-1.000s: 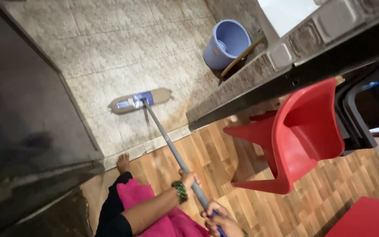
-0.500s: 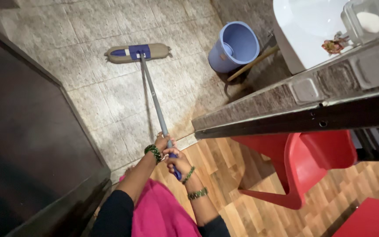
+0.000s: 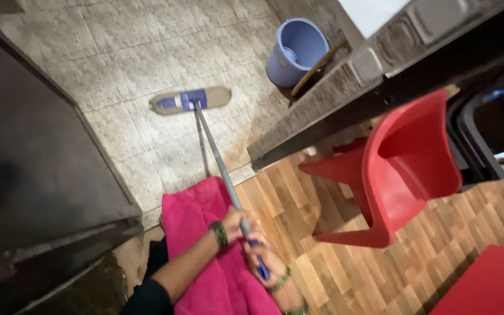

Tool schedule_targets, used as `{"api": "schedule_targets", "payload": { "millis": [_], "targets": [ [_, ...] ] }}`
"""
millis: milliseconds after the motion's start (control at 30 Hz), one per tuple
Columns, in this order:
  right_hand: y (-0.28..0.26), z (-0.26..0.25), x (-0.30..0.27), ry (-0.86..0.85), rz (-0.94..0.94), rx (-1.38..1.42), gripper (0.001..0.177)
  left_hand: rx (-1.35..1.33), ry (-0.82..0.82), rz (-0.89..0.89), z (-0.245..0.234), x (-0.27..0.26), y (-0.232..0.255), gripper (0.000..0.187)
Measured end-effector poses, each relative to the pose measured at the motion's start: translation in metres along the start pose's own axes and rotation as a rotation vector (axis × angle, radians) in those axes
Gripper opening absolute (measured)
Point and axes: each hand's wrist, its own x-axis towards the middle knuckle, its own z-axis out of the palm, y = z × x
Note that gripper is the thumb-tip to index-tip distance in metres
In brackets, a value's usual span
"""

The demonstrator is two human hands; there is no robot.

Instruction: The person mops a tiled floor using a flat mop, moving it across the surface and around furniture.

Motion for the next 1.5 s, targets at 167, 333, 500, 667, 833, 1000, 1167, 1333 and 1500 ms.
{"api": "schedule_targets", "payload": {
  "millis": [167,333,500,667,833,1000,1167,1333,1500],
  "targets": [
    [0.023,-0.067,-0.128,0.045,0.034,0.054,0.036,-0.047,0.057,-0.045,0.049,-0.032,-0.139,0.006],
    [0.038,-0.129,-0.133,-0.020,-0.012,0.053,0.041,0.108,0.282,-0.129,0.078,-0.038,-0.155,0.010],
    [0.038,-0.107,-0.071,0.008,-0.067,0.012,0.040,0.270,0.330,-0.146,0.067,-0.030,-0.093,0.011],
    [0.003,-0.010,0.010,0.217,-0.112,-0.010,0.038,0.316,0.409,-0.157,0.048,0.022,0.009,0.018],
    [-0.052,0.063,0.116,0.225,-0.193,-0.049,0.036,0.393,0.292,-0.059,0.031,0.103,0.126,0.026],
    [-0.119,0.069,0.231,0.093,-0.220,-0.087,0.030,0.410,0.199,0.133,0.032,0.168,0.226,0.022],
    [-0.149,0.056,0.282,0.038,-0.187,-0.005,0.040,0.541,0.401,0.268,0.034,0.204,0.254,0.023],
    [-0.097,0.061,0.232,0.090,-0.214,0.055,0.045,0.534,0.395,0.157,0.021,0.171,0.219,0.025],
    [-0.055,0.058,0.122,0.197,-0.148,0.108,0.053,0.284,0.473,0.030,0.025,0.128,0.138,0.008]
  ]
}}
